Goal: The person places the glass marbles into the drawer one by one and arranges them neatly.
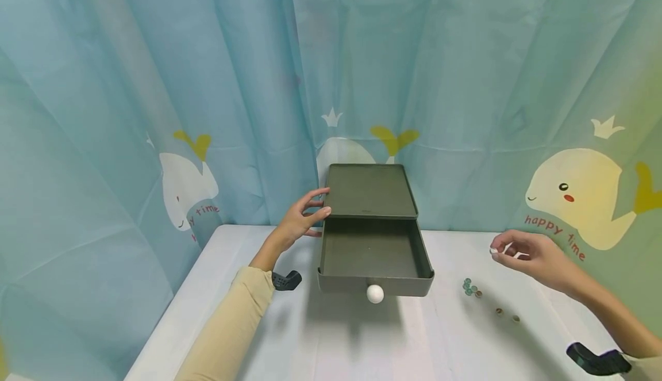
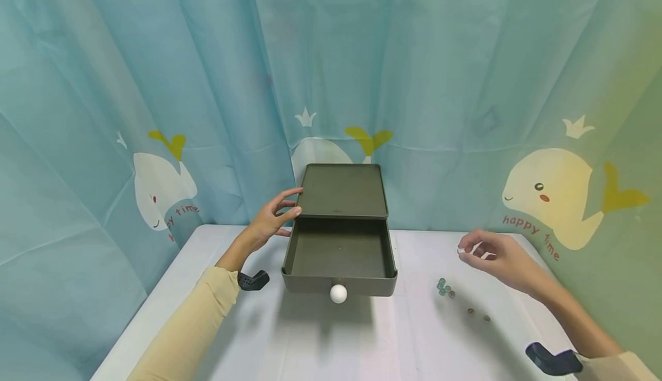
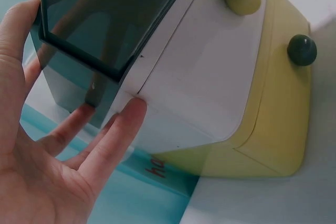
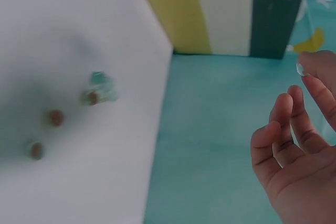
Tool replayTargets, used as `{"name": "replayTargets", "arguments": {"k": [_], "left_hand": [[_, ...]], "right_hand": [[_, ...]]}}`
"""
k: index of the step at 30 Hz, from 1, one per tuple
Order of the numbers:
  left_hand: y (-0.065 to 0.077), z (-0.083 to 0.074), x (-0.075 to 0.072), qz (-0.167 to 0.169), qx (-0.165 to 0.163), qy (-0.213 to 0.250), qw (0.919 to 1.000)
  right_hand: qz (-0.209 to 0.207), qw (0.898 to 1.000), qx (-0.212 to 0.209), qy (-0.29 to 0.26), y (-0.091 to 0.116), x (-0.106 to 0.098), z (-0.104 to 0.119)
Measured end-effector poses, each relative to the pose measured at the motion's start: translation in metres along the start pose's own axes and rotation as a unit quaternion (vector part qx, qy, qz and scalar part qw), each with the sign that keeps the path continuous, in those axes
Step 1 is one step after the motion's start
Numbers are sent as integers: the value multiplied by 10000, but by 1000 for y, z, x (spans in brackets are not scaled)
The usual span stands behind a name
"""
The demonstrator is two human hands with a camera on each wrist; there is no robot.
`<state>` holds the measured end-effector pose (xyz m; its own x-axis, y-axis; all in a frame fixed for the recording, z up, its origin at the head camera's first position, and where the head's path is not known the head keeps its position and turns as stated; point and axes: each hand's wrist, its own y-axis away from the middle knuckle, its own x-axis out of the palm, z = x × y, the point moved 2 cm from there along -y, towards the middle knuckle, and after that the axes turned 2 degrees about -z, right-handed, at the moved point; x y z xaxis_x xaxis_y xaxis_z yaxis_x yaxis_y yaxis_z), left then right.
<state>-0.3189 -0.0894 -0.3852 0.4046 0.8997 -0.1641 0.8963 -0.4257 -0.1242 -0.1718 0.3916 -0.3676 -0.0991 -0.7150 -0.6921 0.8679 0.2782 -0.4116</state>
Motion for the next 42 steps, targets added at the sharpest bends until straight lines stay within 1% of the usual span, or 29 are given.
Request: {"name": "replayTargets", "arguments": {"k": [7, 11, 15, 18, 20, 28, 34, 39, 42], "left_hand": [[1, 0, 0, -1, -7, -18, 10000], [1, 0, 0, -6, -10, -41, 10000], [1, -1, 0, 2, -11, -22, 10000], [1, -1, 0, 6, 2, -19, 10000], [2, -1, 0, 7, 10, -26, 10000], [3, -2, 1, 10, 38, -23, 10000], [3, -2, 1, 4, 23, -8, 10000], [3, -2, 1, -6, 43, 7, 10000], [2, -1, 1, 1, 56, -5, 10000]], "right_hand": [[-27, 9992, 360, -141, -14, -14, 23], [-223, 9979, 558, -252, -20, -20, 34], [-445, 9973, 450, -374, -26, -24, 42], [-492, 9974, 355, -396, -29, -24, 44], [-505, 9971, 404, -398, -30, -23, 44], [-417, 9975, 510, -249, -32, -22, 44], [-255, 9989, 357, -161, -41, -21, 49], [1, 9997, 234, -110, -51, -20, 55], [174, 9998, 87, -108, -58, -20, 58]]}}
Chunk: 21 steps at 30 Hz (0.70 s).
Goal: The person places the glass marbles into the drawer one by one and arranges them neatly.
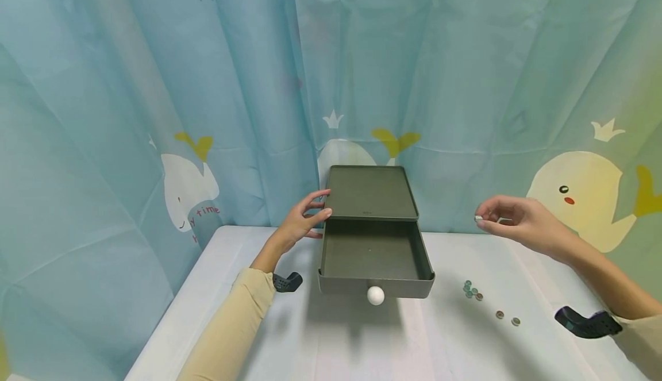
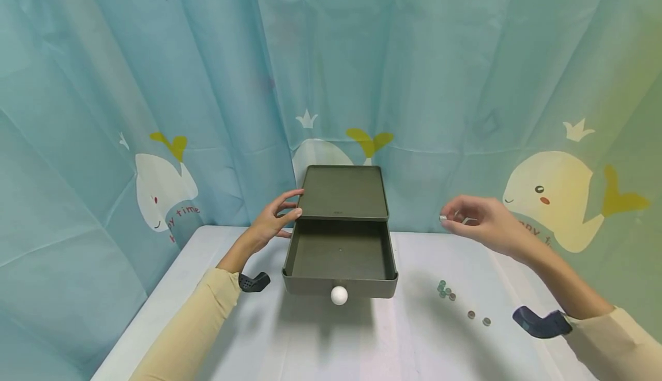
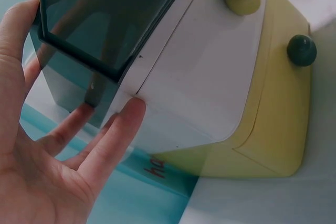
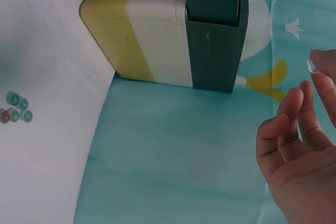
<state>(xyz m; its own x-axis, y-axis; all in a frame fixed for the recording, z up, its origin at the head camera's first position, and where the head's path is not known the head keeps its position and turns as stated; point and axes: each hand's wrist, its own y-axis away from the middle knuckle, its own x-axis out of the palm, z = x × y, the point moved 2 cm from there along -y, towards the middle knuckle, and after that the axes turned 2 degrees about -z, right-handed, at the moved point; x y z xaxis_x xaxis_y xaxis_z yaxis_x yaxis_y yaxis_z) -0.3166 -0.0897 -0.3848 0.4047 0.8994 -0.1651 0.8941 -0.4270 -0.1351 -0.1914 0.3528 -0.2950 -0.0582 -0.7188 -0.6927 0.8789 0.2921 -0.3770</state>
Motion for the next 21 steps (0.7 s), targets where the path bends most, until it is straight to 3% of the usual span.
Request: {"name": "replayTargets", "arguments": {"k": [10, 21], "left_hand": [[-4, -1, 2, 27, 44, -39, 10000], [-1, 1, 0, -8, 29, 55, 10000]], "right_hand": [[257, 9993, -213, -165, -19, 2, 13], [763, 9951, -561, -282, -53, 18, 37]]}}
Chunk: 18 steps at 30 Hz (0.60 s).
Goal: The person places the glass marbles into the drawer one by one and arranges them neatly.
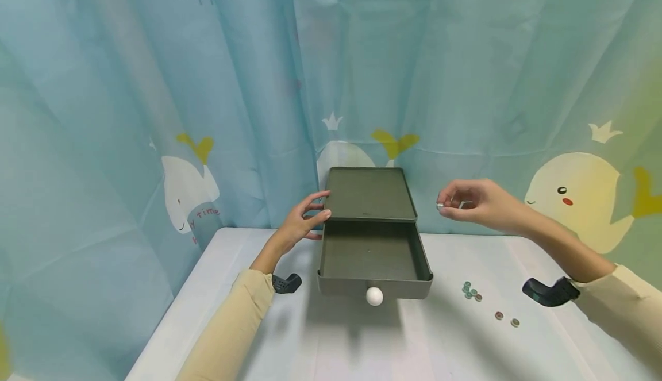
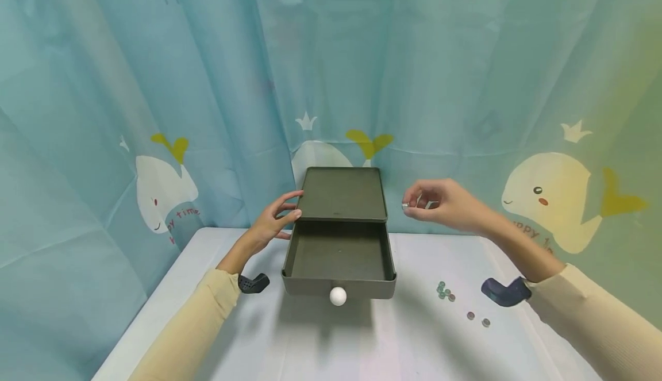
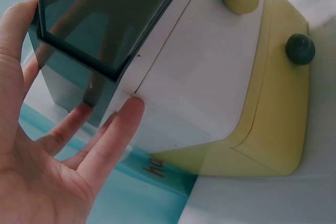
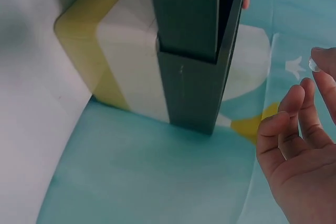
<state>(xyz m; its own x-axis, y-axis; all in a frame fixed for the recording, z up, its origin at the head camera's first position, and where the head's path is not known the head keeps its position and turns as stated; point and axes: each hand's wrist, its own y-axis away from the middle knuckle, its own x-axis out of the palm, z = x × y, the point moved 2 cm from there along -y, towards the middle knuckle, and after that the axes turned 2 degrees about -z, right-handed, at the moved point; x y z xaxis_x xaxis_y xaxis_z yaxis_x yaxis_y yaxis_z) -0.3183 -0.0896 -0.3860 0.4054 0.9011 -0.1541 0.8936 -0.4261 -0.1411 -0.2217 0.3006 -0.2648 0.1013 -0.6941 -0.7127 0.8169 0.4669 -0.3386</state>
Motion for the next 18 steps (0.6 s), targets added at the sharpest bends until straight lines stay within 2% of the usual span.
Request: {"name": "replayTargets", "arguments": {"k": [7, 14, 18], "left_hand": [[1, 1, 0, -24, -51, -47, 10000], [2, 1, 1, -32, -47, -93, 9999], [0, 1, 1, -31, -59, -60, 10000]], "right_hand": [[311, 9993, 92, -208, -26, 14, 13], [667, 9965, -265, -425, -47, 31, 21], [896, 9937, -329, -592, -58, 40, 27]]}}
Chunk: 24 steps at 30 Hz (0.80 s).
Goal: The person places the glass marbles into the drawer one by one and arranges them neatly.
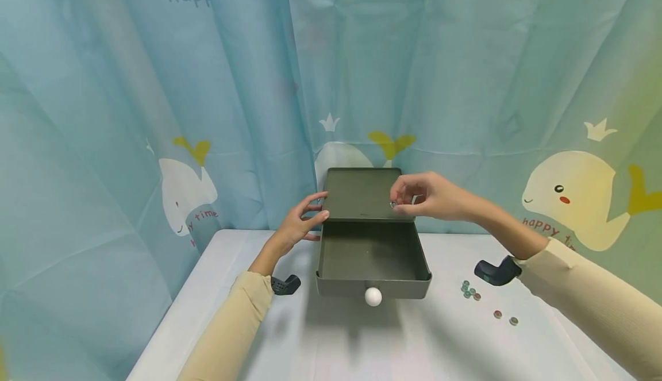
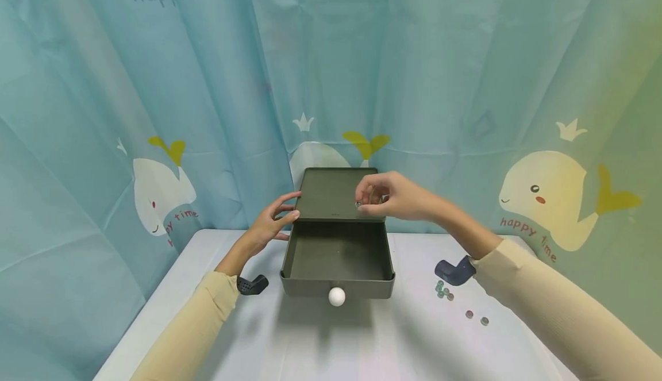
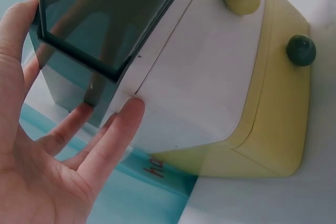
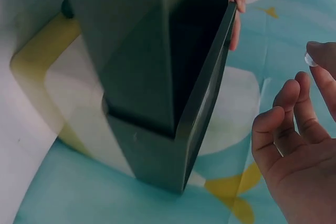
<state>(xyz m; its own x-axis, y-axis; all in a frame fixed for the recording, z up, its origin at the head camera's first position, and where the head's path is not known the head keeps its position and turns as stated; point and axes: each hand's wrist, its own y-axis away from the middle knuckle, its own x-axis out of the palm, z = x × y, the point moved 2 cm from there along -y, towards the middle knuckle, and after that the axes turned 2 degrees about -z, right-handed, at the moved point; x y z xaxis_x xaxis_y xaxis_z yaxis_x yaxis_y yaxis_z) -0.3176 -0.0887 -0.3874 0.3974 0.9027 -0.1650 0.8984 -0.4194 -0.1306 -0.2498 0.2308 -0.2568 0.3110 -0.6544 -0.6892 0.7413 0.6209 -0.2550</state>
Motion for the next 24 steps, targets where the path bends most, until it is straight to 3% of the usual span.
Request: {"name": "replayTargets", "arguments": {"k": [10, 24], "left_hand": [[2, 0, -2, -23, -46, 15, 10000], [-1, -1, 1, -115, -119, -98, 9998]], "right_hand": [[484, 9987, -133, -48, -33, 25, 11], [1171, 9906, -664, -245, -65, 59, 13]]}}
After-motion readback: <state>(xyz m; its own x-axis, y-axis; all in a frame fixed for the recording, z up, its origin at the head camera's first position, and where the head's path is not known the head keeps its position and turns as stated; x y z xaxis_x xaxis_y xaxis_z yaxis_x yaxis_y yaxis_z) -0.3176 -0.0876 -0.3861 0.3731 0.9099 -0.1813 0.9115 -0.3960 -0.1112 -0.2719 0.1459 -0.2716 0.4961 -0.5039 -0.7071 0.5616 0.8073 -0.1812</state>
